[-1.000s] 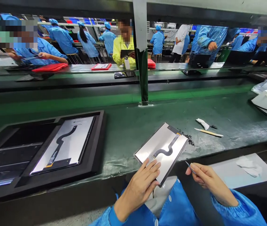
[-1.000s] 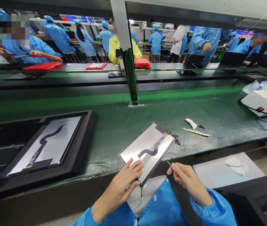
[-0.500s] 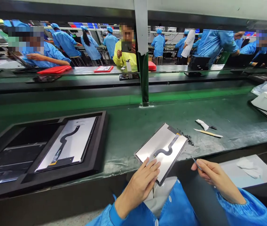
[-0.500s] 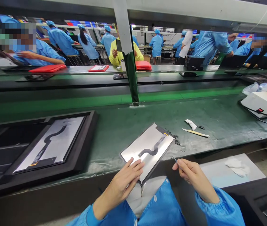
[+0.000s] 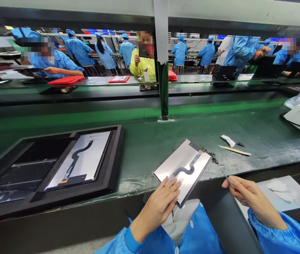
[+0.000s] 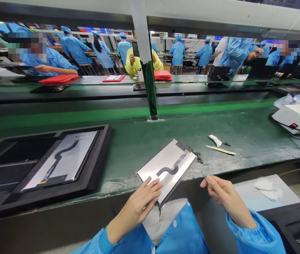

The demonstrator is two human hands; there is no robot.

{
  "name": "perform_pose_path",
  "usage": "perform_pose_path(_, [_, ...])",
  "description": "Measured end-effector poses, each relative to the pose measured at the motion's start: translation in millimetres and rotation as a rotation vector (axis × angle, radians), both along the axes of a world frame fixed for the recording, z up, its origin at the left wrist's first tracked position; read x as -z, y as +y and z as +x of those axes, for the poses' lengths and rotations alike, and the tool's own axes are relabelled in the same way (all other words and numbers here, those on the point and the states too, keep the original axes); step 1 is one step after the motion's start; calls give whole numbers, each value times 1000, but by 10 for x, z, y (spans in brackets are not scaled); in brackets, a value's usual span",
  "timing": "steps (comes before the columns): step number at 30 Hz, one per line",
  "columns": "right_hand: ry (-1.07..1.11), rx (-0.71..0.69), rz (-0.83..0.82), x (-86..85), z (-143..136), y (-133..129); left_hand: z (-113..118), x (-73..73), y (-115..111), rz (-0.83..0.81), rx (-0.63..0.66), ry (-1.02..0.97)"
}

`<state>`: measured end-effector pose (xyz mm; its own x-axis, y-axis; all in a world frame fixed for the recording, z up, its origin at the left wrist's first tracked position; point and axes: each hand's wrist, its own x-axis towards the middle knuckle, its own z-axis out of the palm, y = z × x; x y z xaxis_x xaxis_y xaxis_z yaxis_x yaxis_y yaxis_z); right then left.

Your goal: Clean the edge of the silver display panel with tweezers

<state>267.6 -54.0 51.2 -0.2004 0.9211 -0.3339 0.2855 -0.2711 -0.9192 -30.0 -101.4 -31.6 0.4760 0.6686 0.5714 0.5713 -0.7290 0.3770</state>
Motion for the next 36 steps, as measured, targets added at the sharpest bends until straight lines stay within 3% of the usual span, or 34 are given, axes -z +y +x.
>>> perform_pose_path(10, [-1, 33, 15, -66, 43, -7, 6, -56, -18, -34, -13, -30])
perform_pose_path(18, [172, -294, 56, -121, -622, -119, 215, -245, 3, -201, -91, -103])
perform_pose_path(21, [204, -216, 43, 10, -743, -82, 225, -258, 8, -179, -119, -40])
perform_pose_path(24, [61, -130, 132, 266, -720, -136, 192, -253, -38, -109, -161, 21])
perform_pose_path(29, [-142, -228, 269, 688, -657, -453, 198, -249, -85, -60, -144, 77])
perform_pose_path(36, [-77, -279, 264, 861, -711, -552, 290, -228, 110, -129, -81, 138])
